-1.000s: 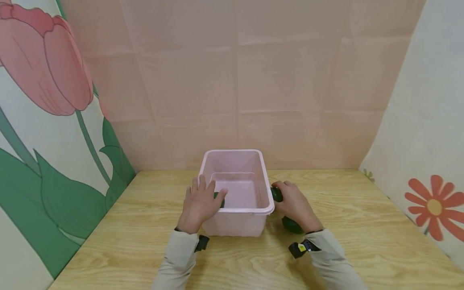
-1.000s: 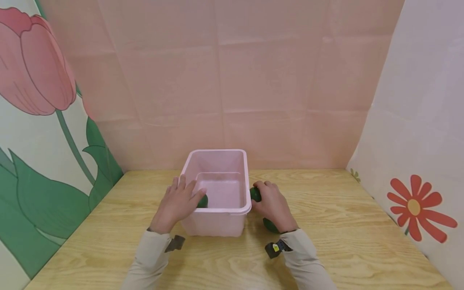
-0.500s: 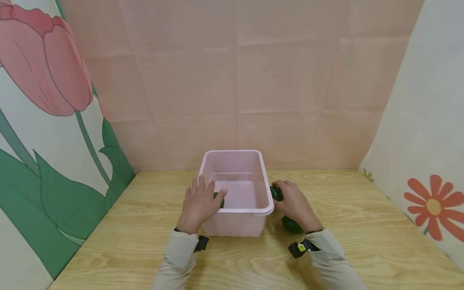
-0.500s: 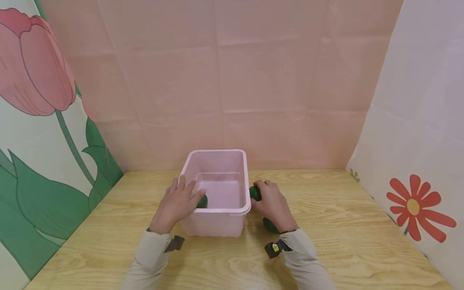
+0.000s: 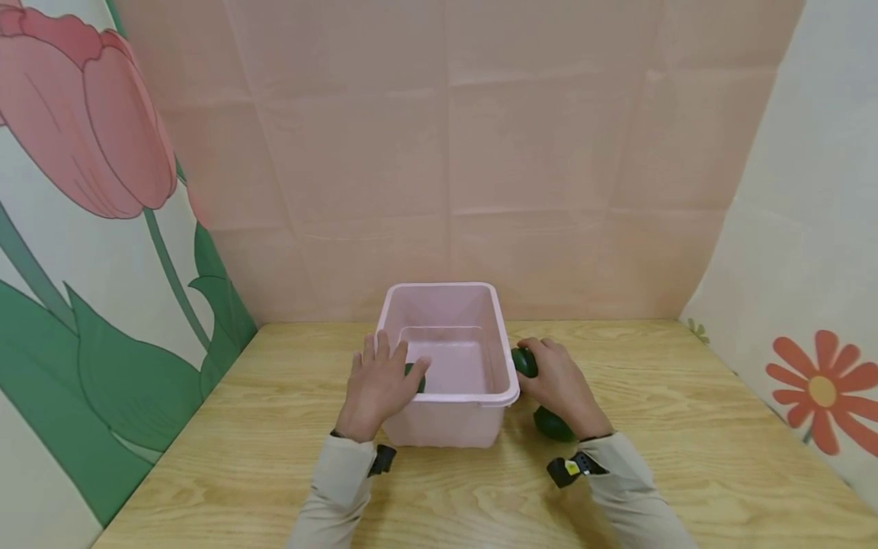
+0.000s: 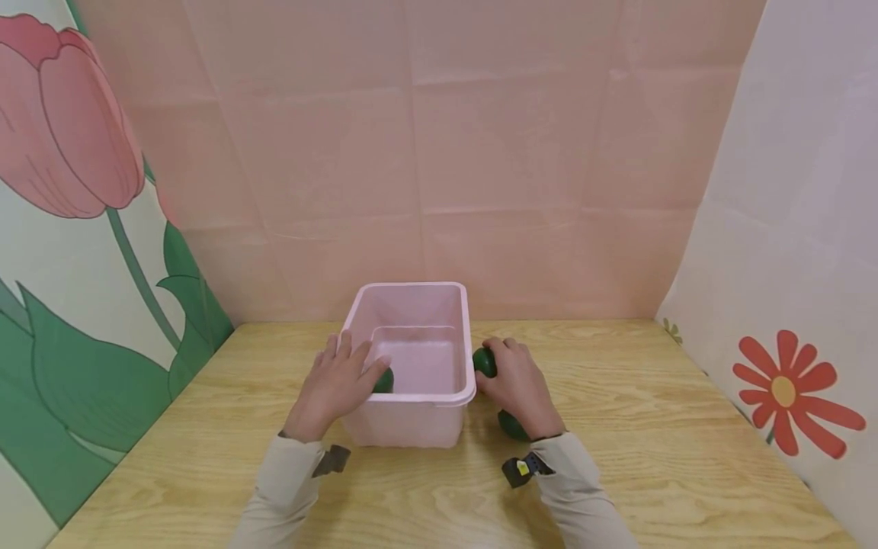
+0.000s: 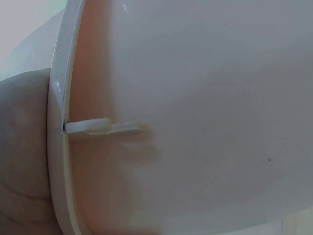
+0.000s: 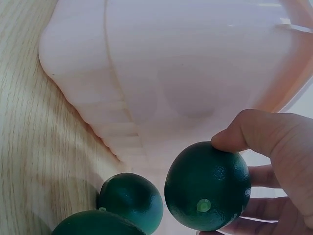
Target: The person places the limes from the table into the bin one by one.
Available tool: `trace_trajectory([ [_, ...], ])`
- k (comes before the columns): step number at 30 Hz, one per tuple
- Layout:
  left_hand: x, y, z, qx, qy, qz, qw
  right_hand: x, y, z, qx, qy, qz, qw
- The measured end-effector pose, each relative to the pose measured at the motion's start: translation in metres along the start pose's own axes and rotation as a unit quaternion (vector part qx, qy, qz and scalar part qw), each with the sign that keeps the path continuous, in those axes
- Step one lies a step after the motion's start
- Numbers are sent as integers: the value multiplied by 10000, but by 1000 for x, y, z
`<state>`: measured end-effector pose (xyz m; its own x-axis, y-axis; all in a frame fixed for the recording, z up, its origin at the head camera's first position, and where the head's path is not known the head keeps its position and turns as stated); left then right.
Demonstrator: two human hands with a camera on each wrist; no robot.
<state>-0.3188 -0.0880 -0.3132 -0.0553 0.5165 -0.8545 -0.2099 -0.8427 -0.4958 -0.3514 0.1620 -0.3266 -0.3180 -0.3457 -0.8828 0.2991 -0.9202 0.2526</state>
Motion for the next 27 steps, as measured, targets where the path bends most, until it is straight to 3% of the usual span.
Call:
trace_trajectory([
  [14,-2,-1,-1,39,-37,-7,10000,-6,-2,-1,69,-280,88,9995],
  [27,-2,-2,0,62,-40,76,9999,-7,-2,-1,123,-302,96,9994],
])
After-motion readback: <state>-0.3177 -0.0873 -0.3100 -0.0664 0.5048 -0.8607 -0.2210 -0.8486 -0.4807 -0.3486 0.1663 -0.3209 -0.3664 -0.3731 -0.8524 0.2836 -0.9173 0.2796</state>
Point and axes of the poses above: each hand's wrist, its own z-axis towards the middle knuckle, its own x-axis out of the palm, y = z × x, the point moved 10 cm from there along z, towards the middle knuckle, and after that the axes turned 9 degrees about -z, right-handed, at the moved point
